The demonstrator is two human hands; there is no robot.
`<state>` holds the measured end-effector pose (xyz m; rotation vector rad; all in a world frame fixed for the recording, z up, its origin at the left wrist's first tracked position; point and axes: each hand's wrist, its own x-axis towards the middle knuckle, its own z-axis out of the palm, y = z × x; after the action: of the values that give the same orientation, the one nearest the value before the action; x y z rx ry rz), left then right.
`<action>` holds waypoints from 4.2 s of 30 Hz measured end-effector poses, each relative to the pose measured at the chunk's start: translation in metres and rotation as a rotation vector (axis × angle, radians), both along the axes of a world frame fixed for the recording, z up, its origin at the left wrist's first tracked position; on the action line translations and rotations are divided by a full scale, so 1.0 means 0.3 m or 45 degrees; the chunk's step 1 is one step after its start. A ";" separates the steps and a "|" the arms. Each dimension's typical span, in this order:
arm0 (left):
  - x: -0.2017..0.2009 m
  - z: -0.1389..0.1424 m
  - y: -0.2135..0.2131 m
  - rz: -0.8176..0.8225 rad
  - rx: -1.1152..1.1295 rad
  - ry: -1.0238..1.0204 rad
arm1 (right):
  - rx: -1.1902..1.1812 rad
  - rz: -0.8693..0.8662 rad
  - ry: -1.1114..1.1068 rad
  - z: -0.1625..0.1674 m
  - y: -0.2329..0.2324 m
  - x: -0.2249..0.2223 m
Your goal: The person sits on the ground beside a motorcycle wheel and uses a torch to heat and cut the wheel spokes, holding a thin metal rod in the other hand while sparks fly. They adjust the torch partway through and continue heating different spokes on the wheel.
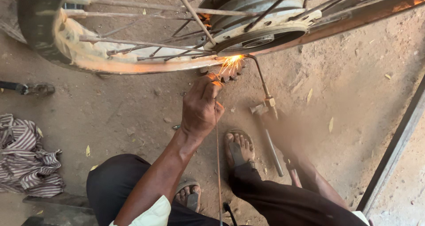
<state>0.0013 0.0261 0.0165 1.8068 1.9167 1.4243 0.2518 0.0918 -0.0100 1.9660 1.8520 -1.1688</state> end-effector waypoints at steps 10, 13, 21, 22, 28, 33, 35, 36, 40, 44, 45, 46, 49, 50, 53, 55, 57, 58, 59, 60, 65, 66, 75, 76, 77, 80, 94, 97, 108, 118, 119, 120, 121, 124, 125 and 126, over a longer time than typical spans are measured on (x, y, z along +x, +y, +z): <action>-0.007 -0.029 -0.022 -0.030 0.061 -0.121 | 0.066 0.081 0.201 -0.040 -0.016 0.080; -0.010 -0.016 -0.076 -0.066 0.082 -0.190 | -0.020 -0.077 0.333 -0.043 -0.055 0.133; -0.074 -0.048 -0.095 -0.026 0.039 0.035 | -0.045 -0.025 0.541 -0.006 -0.021 0.173; -0.070 -0.047 -0.100 -0.008 0.001 0.113 | -0.056 -0.027 0.532 -0.006 -0.019 0.166; -0.066 -0.043 -0.088 -0.123 0.148 -0.056 | -0.015 0.041 0.539 -0.013 -0.032 0.114; -0.043 -0.046 -0.093 -0.098 -0.014 -0.225 | 0.032 0.035 0.539 0.007 -0.049 0.024; -0.038 -0.045 -0.087 -0.059 -0.002 -0.195 | 0.102 0.075 0.552 0.044 -0.058 -0.010; -0.033 -0.041 -0.085 -0.041 0.021 -0.166 | 0.144 0.119 0.517 0.069 -0.065 -0.021; -0.033 -0.020 -0.065 0.003 0.108 -0.008 | -0.108 -0.008 0.014 0.111 -0.042 -0.084; -0.038 -0.002 -0.044 0.012 0.064 0.006 | -0.094 0.051 -0.039 0.092 -0.022 -0.101; -0.039 0.002 -0.040 0.010 0.048 0.009 | -0.092 0.071 -0.070 0.081 -0.020 -0.099; -0.044 0.005 -0.038 0.018 0.046 0.022 | -0.099 0.081 -0.091 0.070 -0.020 -0.099; -0.047 0.012 -0.035 0.029 0.032 0.053 | -0.122 0.096 -0.126 0.044 -0.018 -0.088; -0.050 0.013 -0.037 0.025 0.031 0.060 | -0.121 0.090 -0.115 0.040 -0.021 -0.083; -0.051 0.009 -0.032 -0.016 0.038 0.070 | -0.094 0.066 -0.052 0.035 -0.021 -0.073; -0.047 0.000 -0.028 -0.021 0.040 0.082 | -0.102 0.072 -0.042 0.037 -0.025 -0.068; -0.038 -0.013 -0.022 0.005 0.054 0.110 | -0.130 0.103 -0.069 0.040 -0.025 -0.065; -0.035 -0.019 -0.023 -0.003 0.049 0.095 | -0.136 0.089 -0.064 0.041 -0.027 -0.066; -0.036 -0.023 -0.024 -0.011 0.048 0.083 | -0.138 0.076 -0.057 0.040 -0.025 -0.070; -0.037 -0.026 -0.029 -0.019 0.044 0.071 | -0.144 0.062 -0.049 0.040 -0.025 -0.073; -0.029 -0.023 -0.023 -0.006 0.032 0.061 | -0.119 0.084 -0.112 0.042 -0.020 -0.080; -0.030 -0.020 -0.021 -0.003 0.045 0.069 | -0.118 0.086 -0.116 0.042 -0.018 -0.082; -0.032 -0.013 -0.014 0.020 0.057 0.048 | -0.156 0.022 -0.046 0.063 -0.020 -0.077; -0.033 -0.014 -0.013 0.019 0.055 0.054 | -0.149 0.017 -0.042 0.067 -0.020 -0.080; -0.030 -0.014 -0.012 0.019 0.051 0.059 | -0.143 0.014 -0.039 0.072 -0.019 -0.081; -0.031 -0.015 -0.008 0.015 0.083 0.067 | -0.128 0.026 -0.032 0.091 -0.018 -0.093; -0.034 -0.007 -0.008 0.011 0.080 0.034 | -0.028 0.119 0.069 0.041 -0.037 -0.061; -0.034 0.005 -0.004 0.009 0.074 0.016 | -0.016 0.178 0.033 0.024 -0.035 -0.046; -0.041 0.021 -0.006 -0.008 0.068 -0.026 | 0.046 0.122 -0.081 0.041 -0.034 -0.070; -0.033 0.010 0.005 0.029 0.079 0.013 | -0.064 0.062 -0.051 0.058 -0.024 -0.077; -0.033 0.011 0.004 0.033 0.079 0.019 | -0.055 0.072 -0.055 0.060 -0.023 -0.081; -0.033 0.012 0.004 0.038 0.080 0.025 | -0.045 0.083 -0.060 0.062 -0.022 -0.084; -0.032 0.013 0.008 0.036 0.080 0.018 | -0.055 0.079 -0.071 0.065 -0.018 -0.085; -0.035 0.020 0.006 0.032 0.068 -0.001 | -0.071 0.080 -0.097 0.074 -0.022 -0.090; -0.034 0.022 0.007 0.036 0.066 0.000 | -0.057 0.090 -0.097 0.076 -0.019 -0.091; -0.036 0.025 0.004 0.040 0.060 0.000 | -0.047 0.099 -0.098 0.078 -0.021 -0.092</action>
<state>-0.0095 0.0273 0.0240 1.8044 1.9357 1.4916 0.2242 0.0855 0.0134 1.8740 1.8378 -1.0820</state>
